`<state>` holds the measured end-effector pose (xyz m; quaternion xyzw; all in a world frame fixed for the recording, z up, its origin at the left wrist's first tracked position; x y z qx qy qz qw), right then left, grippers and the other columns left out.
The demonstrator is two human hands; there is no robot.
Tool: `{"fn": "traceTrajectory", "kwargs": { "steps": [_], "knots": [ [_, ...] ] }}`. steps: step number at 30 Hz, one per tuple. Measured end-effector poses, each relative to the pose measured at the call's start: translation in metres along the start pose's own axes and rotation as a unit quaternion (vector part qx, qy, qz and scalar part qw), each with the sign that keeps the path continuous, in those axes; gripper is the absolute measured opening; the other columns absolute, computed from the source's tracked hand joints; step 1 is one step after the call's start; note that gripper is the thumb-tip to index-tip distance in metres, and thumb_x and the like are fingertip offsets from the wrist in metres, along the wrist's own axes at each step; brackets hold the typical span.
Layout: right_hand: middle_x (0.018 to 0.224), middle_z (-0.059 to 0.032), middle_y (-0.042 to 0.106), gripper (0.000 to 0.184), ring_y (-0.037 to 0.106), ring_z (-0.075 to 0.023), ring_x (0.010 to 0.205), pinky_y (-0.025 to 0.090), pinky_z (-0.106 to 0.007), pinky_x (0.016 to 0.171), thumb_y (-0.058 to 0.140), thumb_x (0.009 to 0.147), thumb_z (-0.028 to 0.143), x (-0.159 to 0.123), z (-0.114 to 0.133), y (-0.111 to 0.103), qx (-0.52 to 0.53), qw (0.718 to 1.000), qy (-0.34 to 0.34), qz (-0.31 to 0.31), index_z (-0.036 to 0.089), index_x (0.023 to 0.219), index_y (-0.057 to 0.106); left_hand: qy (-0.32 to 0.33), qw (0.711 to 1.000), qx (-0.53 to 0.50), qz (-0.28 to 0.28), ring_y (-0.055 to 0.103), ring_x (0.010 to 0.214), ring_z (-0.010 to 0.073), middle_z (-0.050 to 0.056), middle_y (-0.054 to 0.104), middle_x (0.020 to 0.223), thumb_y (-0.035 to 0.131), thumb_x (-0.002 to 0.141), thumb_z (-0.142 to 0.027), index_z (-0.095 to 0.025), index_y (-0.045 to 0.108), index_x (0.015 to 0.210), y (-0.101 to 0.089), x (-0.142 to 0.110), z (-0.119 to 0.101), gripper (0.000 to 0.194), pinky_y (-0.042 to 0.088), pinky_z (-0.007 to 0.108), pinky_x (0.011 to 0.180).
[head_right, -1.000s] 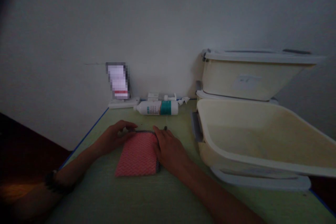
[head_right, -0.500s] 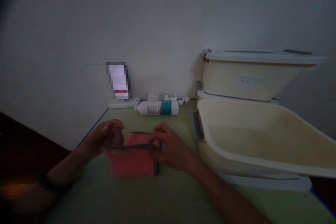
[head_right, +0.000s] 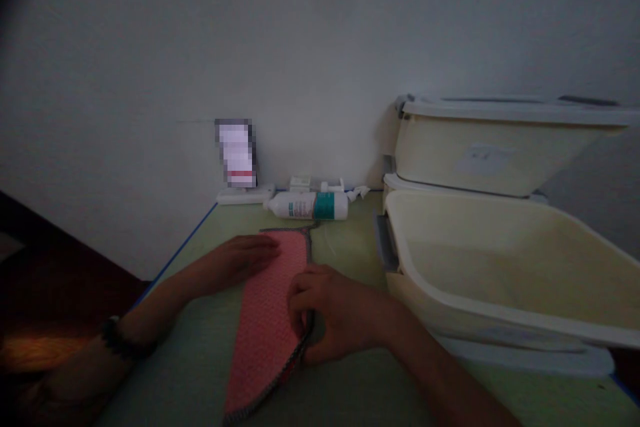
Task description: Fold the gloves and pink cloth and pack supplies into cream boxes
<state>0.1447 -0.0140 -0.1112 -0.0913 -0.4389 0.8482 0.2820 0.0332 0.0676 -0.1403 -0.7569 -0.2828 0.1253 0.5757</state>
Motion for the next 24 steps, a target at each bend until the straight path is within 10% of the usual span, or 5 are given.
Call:
{"fn": "traceTrajectory", "kwargs": {
  "steps": [11, 19, 24],
  "knots": [
    [0.076, 0.0015, 0.058, 0.010, 0.052, -0.0129, 0.075, 0.037, -0.027, 0.076, 0.063, 0.066, 0.021, 0.001, -0.003, 0.013, -0.018, 1.000, 0.014, 0.015, 0.018, 0.067, 0.055, -0.030, 0.998, -0.047, 0.031, 0.038, 0.121, 0.0247, 0.013, 0.044, 0.131, 0.065, 0.067, -0.047, -0.019, 0.046, 0.123, -0.002, -0.008, -0.001, 0.065, 0.030, 0.041, 0.101],
    [0.061, 0.0043, 0.047, 0.022, 0.041, -0.0078, 0.055, 0.031, -0.020, 0.050, 0.049, 0.082, 0.037, 0.004, -0.039, 0.001, 0.145, 0.957, 0.163, -0.189, 0.016, 0.077, 0.053, -0.057, 0.976, -0.205, -0.046, 0.056, 0.090, 0.0160, 0.005, 0.062, 0.091, 0.031, 0.091, -0.032, -0.017, 0.058, 0.091, -0.025, -0.003, -0.005, 0.031, 0.042, 0.031, 0.084],
    [0.057, 0.0063, 0.041, 0.028, 0.037, -0.0057, 0.050, 0.028, -0.018, 0.045, 0.054, 0.079, 0.042, 0.004, -0.045, 0.011, 0.286, 0.934, 0.163, -0.138, 0.015, 0.071, 0.050, -0.031, 0.993, -0.115, -0.006, 0.054, 0.095, 0.0188, 0.007, 0.060, 0.100, 0.046, 0.085, -0.030, -0.019, 0.063, 0.093, -0.018, -0.003, -0.006, 0.022, 0.040, 0.034, 0.088]
  ]
}}
Point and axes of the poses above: each hand's wrist, its own x-axis towards the middle knuckle, its own y-axis out of the palm, z = x × y, the point moved 8 cm from there along x, towards the middle knuckle
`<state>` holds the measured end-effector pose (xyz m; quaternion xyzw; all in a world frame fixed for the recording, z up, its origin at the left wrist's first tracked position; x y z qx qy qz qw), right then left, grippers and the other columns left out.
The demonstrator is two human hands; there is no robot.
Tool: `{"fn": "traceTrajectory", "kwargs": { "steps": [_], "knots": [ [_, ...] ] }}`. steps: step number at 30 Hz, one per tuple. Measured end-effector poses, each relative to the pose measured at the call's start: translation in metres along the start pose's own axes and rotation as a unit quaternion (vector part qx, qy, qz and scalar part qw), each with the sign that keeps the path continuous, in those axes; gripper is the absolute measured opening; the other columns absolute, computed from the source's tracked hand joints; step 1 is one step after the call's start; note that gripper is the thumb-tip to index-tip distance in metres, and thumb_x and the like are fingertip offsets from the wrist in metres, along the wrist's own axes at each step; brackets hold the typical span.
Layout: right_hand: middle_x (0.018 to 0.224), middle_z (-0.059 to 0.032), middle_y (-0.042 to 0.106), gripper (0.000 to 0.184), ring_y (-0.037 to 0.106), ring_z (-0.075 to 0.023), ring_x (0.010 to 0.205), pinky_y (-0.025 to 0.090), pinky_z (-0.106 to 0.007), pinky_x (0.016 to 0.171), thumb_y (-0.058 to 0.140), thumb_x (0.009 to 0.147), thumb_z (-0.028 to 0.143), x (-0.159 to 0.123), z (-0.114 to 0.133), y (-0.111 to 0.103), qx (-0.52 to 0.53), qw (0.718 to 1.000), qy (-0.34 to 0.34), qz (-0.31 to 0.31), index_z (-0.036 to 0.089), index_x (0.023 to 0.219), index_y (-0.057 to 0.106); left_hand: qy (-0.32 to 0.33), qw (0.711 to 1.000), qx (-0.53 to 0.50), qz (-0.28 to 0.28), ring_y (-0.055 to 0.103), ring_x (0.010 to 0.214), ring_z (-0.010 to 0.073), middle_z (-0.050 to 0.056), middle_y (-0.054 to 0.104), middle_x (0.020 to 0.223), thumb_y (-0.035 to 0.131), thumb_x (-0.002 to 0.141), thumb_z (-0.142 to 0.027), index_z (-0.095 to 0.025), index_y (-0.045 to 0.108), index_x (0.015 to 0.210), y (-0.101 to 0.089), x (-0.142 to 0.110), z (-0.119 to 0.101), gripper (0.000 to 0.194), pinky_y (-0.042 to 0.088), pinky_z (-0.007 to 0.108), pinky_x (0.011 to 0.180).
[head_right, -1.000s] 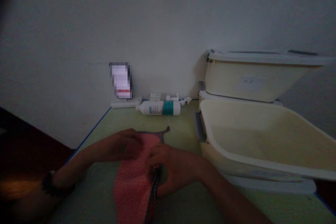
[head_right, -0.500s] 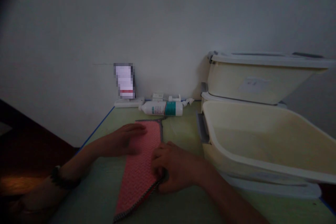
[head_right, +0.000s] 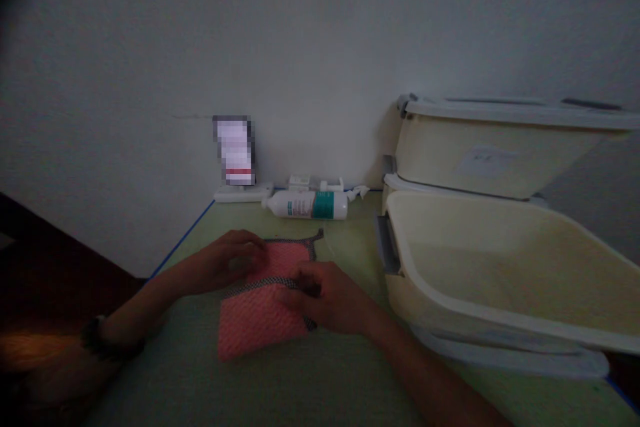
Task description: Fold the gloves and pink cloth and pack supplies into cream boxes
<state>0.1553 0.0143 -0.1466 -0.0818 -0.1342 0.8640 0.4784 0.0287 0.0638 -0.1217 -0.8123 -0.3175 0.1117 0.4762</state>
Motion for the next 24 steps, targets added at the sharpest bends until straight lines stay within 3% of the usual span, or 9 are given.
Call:
{"fn": "traceTrajectory", "kwargs": {
  "steps": [3, 6, 9, 12, 14, 18, 24],
  "knots": [
    [0.058, 0.0062, 0.044, 0.025, 0.040, -0.0056, 0.051, 0.030, -0.018, 0.045, 0.056, 0.077, 0.040, -0.002, 0.004, -0.001, 0.008, 1.000, -0.002, 0.028, 0.015, 0.072, 0.052, 0.015, 0.998, -0.004, 0.054, 0.052, 0.100, 0.0189, 0.006, 0.058, 0.106, 0.051, 0.082, -0.026, -0.023, 0.064, 0.095, 0.009, -0.002, -0.004, 0.019, 0.039, 0.034, 0.090],
    [0.061, 0.0042, 0.051, 0.023, 0.045, -0.0071, 0.052, 0.032, -0.018, 0.045, 0.053, 0.080, 0.039, 0.001, 0.001, -0.014, -0.021, 0.998, 0.017, -0.048, 0.016, 0.080, 0.054, 0.004, 0.995, -0.052, 0.085, 0.053, 0.100, 0.0185, 0.006, 0.058, 0.107, 0.055, 0.079, -0.024, -0.023, 0.063, 0.098, 0.013, -0.003, -0.005, 0.021, 0.040, 0.033, 0.090],
    [0.064, 0.0006, 0.059, 0.022, 0.052, -0.0099, 0.054, 0.034, -0.020, 0.046, 0.049, 0.083, 0.035, 0.004, -0.010, -0.023, -0.061, 0.989, 0.050, -0.128, 0.015, 0.088, 0.055, -0.039, 0.992, -0.099, 0.067, 0.056, 0.095, 0.0173, 0.005, 0.062, 0.102, 0.043, 0.086, -0.027, -0.021, 0.061, 0.101, 0.012, -0.002, 0.006, 0.024, 0.042, 0.032, 0.086],
    [0.068, -0.0028, 0.064, 0.022, 0.057, -0.0131, 0.058, 0.039, -0.023, 0.051, 0.048, 0.083, 0.034, 0.003, -0.015, -0.029, -0.142, 0.969, 0.067, -0.189, 0.016, 0.092, 0.057, -0.110, 0.984, -0.137, 0.007, 0.060, 0.088, 0.0154, 0.004, 0.065, 0.094, 0.027, 0.092, -0.033, -0.020, 0.059, 0.101, 0.008, -0.001, 0.026, 0.035, 0.043, 0.030, 0.083],
    [0.074, -0.0044, 0.066, 0.022, 0.059, -0.0145, 0.061, 0.041, -0.025, 0.055, 0.049, 0.082, 0.034, 0.000, -0.013, -0.032, -0.210, 0.951, 0.069, -0.217, 0.017, 0.092, 0.059, -0.125, 0.983, -0.135, 0.000, 0.061, 0.083, 0.0153, 0.003, 0.066, 0.090, 0.029, 0.091, -0.037, -0.019, 0.059, 0.099, 0.010, 0.000, 0.031, 0.036, 0.045, 0.029, 0.079],
    [0.084, -0.0059, 0.068, 0.022, 0.061, -0.0162, 0.070, 0.044, -0.028, 0.063, 0.049, 0.082, 0.031, -0.001, -0.010, -0.033, -0.252, 0.944, 0.064, -0.201, 0.018, 0.094, 0.062, -0.105, 0.988, -0.108, 0.029, 0.061, 0.078, 0.0152, 0.002, 0.066, 0.088, 0.050, 0.082, -0.036, -0.019, 0.059, 0.099, 0.017, 0.001, 0.025, 0.026, 0.046, 0.027, 0.071],
    [0.085, -0.0066, 0.069, 0.025, 0.062, -0.0166, 0.073, 0.045, -0.028, 0.065, 0.046, 0.083, 0.027, 0.001, -0.011, -0.034, -0.239, 0.953, 0.064, -0.176, 0.017, 0.098, 0.062, -0.108, 0.994, -0.019, -0.024, 0.057, 0.073, 0.0157, 0.004, 0.061, 0.082, 0.051, 0.080, -0.035, -0.017, 0.062, 0.091, 0.010, 0.003, 0.024, 0.023, 0.046, 0.028, 0.067]
  ]
}}
Point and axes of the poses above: each hand's wrist, its own x-axis towards the middle knuckle, its own y-axis out of the palm, z = x × y, the point moved 8 cm from there along x, towards the middle knuckle
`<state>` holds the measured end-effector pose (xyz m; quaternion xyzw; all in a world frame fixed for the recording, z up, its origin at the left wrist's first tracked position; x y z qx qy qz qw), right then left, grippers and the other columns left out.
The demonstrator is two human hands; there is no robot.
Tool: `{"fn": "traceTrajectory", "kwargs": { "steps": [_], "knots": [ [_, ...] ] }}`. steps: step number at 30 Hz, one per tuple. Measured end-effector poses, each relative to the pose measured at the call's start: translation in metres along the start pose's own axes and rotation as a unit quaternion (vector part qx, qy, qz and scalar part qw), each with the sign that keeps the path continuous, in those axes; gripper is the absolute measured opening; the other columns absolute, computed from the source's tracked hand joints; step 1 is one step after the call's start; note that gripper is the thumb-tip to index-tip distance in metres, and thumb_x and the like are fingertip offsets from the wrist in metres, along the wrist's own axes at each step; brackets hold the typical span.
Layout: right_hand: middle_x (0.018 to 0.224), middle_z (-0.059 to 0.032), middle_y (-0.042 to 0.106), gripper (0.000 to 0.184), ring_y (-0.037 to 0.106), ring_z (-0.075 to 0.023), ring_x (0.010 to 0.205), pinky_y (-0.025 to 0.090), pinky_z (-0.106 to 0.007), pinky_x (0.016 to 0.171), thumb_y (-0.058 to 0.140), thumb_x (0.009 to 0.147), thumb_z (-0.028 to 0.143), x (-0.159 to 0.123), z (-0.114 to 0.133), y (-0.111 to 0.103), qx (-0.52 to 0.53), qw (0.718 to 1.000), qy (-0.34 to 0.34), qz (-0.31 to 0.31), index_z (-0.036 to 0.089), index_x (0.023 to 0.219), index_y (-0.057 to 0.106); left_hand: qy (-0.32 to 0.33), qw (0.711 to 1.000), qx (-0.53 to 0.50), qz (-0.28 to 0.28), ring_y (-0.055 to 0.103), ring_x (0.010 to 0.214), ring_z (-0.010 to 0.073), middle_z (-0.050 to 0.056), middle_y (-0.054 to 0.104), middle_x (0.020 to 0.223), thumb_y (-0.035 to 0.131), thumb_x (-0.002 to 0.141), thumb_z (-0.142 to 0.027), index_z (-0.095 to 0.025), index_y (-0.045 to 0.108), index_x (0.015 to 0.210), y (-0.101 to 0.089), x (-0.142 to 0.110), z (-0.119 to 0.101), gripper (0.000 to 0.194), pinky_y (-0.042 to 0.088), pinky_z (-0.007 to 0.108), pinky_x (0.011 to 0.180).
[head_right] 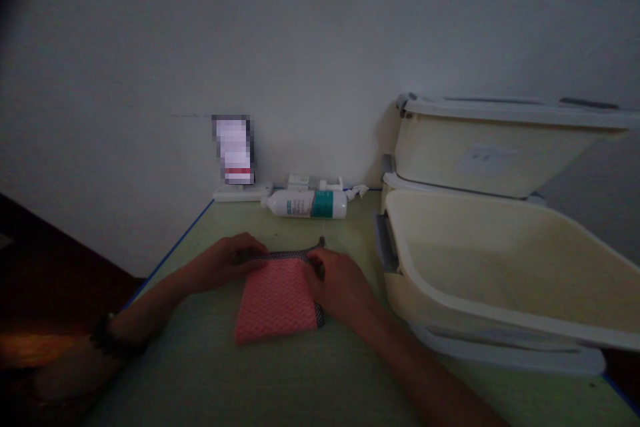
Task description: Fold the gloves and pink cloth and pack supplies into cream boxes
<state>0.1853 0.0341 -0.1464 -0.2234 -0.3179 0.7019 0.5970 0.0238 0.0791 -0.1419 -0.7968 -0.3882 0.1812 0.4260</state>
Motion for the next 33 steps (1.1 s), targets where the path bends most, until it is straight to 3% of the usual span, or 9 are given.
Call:
{"fn": "traceTrajectory", "kwargs": {
  "steps": [2, 7, 12, 15, 19, 24, 29, 33],
  "knots": [
    [0.088, -0.0073, 0.069, 0.025, 0.062, -0.0171, 0.075, 0.045, -0.029, 0.068, 0.047, 0.082, 0.025, 0.000, -0.001, 0.001, -0.011, 1.000, 0.000, -0.002, 0.016, 0.099, 0.062, 0.024, 0.999, 0.020, -0.011, 0.056, 0.079, 0.0168, 0.005, 0.059, 0.082, 0.050, 0.081, -0.034, -0.018, 0.063, 0.087, 0.001, 0.001, -0.002, 0.021, 0.045, 0.030, 0.072],
    [0.084, -0.0063, 0.067, 0.018, 0.060, -0.0163, 0.072, 0.043, -0.027, 0.065, 0.050, 0.079, 0.021, 0.001, -0.001, 0.000, -0.056, 0.998, 0.001, -0.007, 0.015, 0.089, 0.063, 0.070, 0.997, 0.027, -0.030, 0.051, 0.099, 0.0190, 0.008, 0.052, 0.109, 0.048, 0.083, -0.032, -0.018, 0.061, 0.086, 0.003, 0.001, -0.004, 0.019, 0.041, 0.033, 0.087],
    [0.069, -0.0023, 0.064, 0.011, 0.056, -0.0131, 0.061, 0.038, -0.023, 0.053, 0.054, 0.074, 0.020, -0.001, -0.002, 0.002, -0.046, 0.997, -0.006, 0.065, 0.016, 0.078, 0.063, 0.057, 0.997, 0.001, 0.049, 0.055, 0.074, 0.0145, 0.003, 0.059, 0.080, 0.045, 0.085, -0.033, -0.016, 0.058, 0.087, 0.009, -0.002, -0.008, 0.021, 0.044, 0.027, 0.068],
    [0.066, -0.0013, 0.063, 0.010, 0.055, -0.0117, 0.058, 0.037, -0.021, 0.050, 0.054, 0.074, 0.019, -0.002, -0.005, 0.005, -0.007, 0.994, 0.002, 0.113, 0.016, 0.076, 0.063, 0.073, 0.992, -0.027, 0.099, 0.054, 0.069, 0.0127, 0.002, 0.060, 0.078, 0.046, 0.085, -0.034, -0.016, 0.059, 0.086, 0.012, -0.006, -0.016, 0.022, 0.043, 0.024, 0.063],
    [0.066, -0.0012, 0.060, 0.011, 0.053, -0.0116, 0.058, 0.036, -0.022, 0.051, 0.051, 0.078, 0.021, -0.002, -0.006, 0.003, -0.023, 0.996, -0.002, 0.083, 0.016, 0.076, 0.060, 0.121, 0.988, -0.027, 0.096, 0.053, 0.080, 0.0138, 0.004, 0.056, 0.087, 0.049, 0.084, -0.030, -0.015, 0.060, 0.082, 0.009, -0.009, -0.026, 0.018, 0.043, 0.026, 0.074],
    [0.083, -0.0043, 0.056, 0.008, 0.051, -0.0116, 0.066, 0.037, -0.024, 0.058, 0.049, 0.079, 0.020, -0.001, 0.002, -0.002, -0.066, 0.997, -0.041, 0.004, 0.016, 0.079, 0.057, 0.126, 0.988, -0.014, 0.090, 0.053, 0.081, 0.0142, 0.004, 0.053, 0.090, 0.052, 0.082, -0.031, -0.015, 0.058, 0.085, 0.010, -0.009, -0.025, 0.017, 0.042, 0.027, 0.075],
    [0.063, -0.0003, 0.057, 0.013, 0.049, -0.0122, 0.055, 0.029, -0.024, 0.049, 0.047, 0.080, 0.026, -0.001, -0.005, 0.002, -0.108, 0.993, 0.011, 0.040, 0.018, 0.073, 0.055, 0.103, 0.990, 0.014, 0.093, 0.053, 0.074, 0.0131, 0.003, 0.056, 0.081, 0.044, 0.086, -0.031, -0.016, 0.059, 0.084, 0.011, -0.006, -0.021, 0.021, 0.041, 0.025, 0.068],
    [0.061, -0.0005, 0.058, 0.012, 0.050, -0.0130, 0.053, 0.025, -0.024, 0.047, 0.048, 0.079, 0.029, -0.002, -0.009, 0.003, -0.118, 0.991, 0.034, 0.043, 0.019, 0.079, 0.055, 0.084, 0.991, 0.037, 0.093, 0.053, 0.072, 0.0130, 0.003, 0.057, 0.079, 0.041, 0.087, -0.030, -0.016, 0.059, 0.083, 0.012, -0.005, -0.018, 0.023, 0.040, 0.025, 0.067]
  ]
}}
Point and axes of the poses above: each hand's wrist, its own x-axis towards the middle knuckle, its own y-axis out of the palm, z = x × y, the point moved 8 cm from there along x, towards the middle knuckle
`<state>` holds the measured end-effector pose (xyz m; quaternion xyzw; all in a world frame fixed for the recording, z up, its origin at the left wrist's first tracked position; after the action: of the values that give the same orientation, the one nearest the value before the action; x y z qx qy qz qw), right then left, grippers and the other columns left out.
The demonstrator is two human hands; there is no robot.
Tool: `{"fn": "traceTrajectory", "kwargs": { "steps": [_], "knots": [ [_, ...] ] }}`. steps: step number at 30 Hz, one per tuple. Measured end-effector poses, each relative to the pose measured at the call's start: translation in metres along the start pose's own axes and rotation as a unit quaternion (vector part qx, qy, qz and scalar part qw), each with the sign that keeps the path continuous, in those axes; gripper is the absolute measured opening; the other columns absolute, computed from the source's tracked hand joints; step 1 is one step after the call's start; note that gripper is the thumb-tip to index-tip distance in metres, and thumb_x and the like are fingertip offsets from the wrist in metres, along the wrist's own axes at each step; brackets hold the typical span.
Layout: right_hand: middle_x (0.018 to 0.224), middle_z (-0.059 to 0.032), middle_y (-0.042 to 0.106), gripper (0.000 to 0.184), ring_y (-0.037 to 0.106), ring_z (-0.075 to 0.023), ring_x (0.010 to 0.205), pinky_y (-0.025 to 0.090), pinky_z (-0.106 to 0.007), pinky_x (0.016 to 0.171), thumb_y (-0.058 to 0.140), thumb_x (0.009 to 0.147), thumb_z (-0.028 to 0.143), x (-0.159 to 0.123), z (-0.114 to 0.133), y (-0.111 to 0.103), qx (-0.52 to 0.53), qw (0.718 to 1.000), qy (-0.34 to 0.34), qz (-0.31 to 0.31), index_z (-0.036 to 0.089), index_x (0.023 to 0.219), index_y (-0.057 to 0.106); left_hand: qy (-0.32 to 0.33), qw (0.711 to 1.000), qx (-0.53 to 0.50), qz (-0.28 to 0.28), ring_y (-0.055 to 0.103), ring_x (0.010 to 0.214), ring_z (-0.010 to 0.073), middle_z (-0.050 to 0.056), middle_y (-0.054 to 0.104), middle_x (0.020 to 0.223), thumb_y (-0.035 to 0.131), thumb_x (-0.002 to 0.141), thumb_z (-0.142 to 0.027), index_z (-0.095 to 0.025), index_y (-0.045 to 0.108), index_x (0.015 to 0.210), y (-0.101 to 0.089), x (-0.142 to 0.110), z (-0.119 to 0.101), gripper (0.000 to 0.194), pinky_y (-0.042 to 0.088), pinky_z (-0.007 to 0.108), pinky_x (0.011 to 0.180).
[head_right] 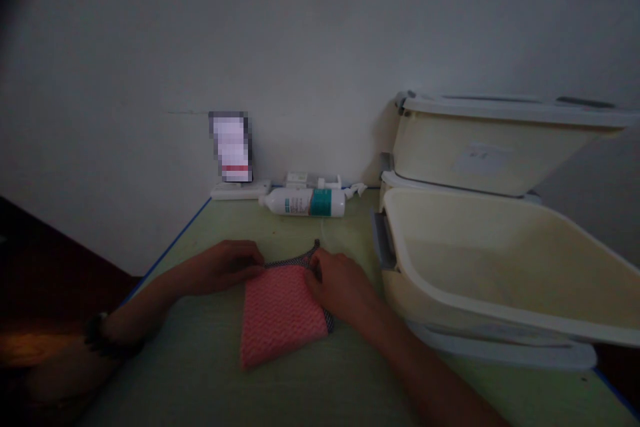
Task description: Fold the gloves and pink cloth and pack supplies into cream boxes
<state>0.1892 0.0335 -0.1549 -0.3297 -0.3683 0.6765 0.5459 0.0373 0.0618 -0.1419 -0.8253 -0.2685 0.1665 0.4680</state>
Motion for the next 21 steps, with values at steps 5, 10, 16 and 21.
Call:
{"fn": "traceTrajectory", "kwargs": {
  "steps": [5, 10, 16, 21],
  "knots": [
    [0.060, -0.0006, 0.056, 0.033, 0.050, -0.0150, 0.052, 0.024, -0.025, 0.046, 0.050, 0.079, 0.032, 0.001, -0.005, 0.002, -0.011, 1.000, 0.016, -0.010, 0.017, 0.108, 0.050, -0.056, 0.997, 0.047, -0.017, 0.052, 0.071, 0.0154, 0.003, 0.055, 0.081, 0.047, 0.082, -0.041, -0.017, 0.055, 0.091, -0.003, -0.002, 0.005, 0.027, 0.039, 0.026, 0.062],
    [0.061, 0.0015, 0.053, 0.040, 0.048, -0.0137, 0.054, 0.030, -0.024, 0.048, 0.051, 0.078, 0.026, 0.002, 0.003, -0.003, 0.038, 0.998, -0.033, -0.024, 0.016, 0.116, 0.047, -0.102, 0.992, 0.079, -0.010, 0.051, 0.074, 0.0171, 0.004, 0.054, 0.086, 0.046, 0.081, -0.045, -0.017, 0.054, 0.086, 0.000, -0.005, 0.005, 0.030, 0.039, 0.027, 0.064],
    [0.094, -0.0055, 0.056, 0.027, 0.054, -0.0136, 0.079, 0.045, -0.028, 0.071, 0.048, 0.079, 0.017, -0.006, 0.028, -0.018, 0.094, 0.978, -0.159, -0.101, 0.017, 0.106, 0.054, -0.111, 0.991, 0.071, -0.019, 0.051, 0.075, 0.0168, 0.004, 0.053, 0.085, 0.046, 0.081, -0.036, -0.017, 0.052, 0.082, 0.004, -0.006, 0.000, 0.020, 0.039, 0.027, 0.065],
    [0.132, -0.0123, 0.040, 0.050, 0.032, -0.0218, 0.124, 0.028, -0.041, 0.103, 0.048, 0.082, 0.029, -0.004, 0.025, 0.001, 0.021, 0.977, -0.206, -0.059, 0.014, 0.128, 0.037, -0.119, 0.990, 0.075, -0.027, 0.054, 0.070, 0.0169, 0.002, 0.058, 0.083, 0.044, 0.083, -0.036, -0.022, 0.051, 0.096, 0.004, -0.007, 0.001, 0.020, 0.038, 0.027, 0.060]
  ]
}}
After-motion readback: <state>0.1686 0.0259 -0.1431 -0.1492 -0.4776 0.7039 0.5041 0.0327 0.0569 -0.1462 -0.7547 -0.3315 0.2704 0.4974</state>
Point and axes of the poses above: each hand's wrist, its own x-axis towards the middle knuckle, its own y-axis out of the palm, z = x × y, the point moved 8 cm from there along x, towards the middle knuckle
